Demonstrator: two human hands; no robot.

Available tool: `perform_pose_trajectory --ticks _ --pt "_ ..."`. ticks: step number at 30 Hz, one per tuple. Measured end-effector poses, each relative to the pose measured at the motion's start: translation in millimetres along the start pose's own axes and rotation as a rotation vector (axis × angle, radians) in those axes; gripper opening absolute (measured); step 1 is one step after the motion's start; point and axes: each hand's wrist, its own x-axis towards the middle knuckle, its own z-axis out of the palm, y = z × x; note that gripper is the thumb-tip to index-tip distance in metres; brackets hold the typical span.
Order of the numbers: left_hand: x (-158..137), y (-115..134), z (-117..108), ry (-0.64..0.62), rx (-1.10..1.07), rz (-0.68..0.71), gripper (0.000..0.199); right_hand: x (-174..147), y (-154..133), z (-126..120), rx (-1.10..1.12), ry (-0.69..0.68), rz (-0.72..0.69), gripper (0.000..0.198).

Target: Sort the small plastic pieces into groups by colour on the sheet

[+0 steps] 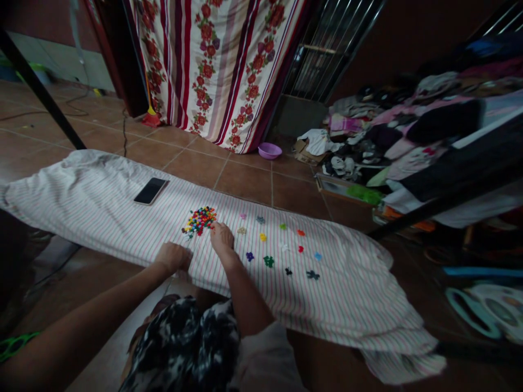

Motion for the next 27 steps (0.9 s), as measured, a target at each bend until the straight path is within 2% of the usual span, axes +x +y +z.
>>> perform_pose_trajectory --ticks 12,18,22,27 --pt "-2.1 0.7 -1.6 0.005 0.032 0.020 0.035 -4.2 -5.9 2.1 -0.092 0.038 0.017 0.012" --pt "-1.1 1.1 -0.4 0.016 0.036 0.045 0.036 -5.7 1.7 -1.9 0.031 0.048 -0.010 0.013" --pt "0.6 0.5 2.0 0.016 0.046 0.049 0.035 -3.8 26.3 -18.8 0.121 0.122 -0.043 0.021" --pt "2.8 0.1 4.5 0.019 0.054 0.038 0.035 1.0 90.1 -60.7 0.123 0.301 0.003 0.025"
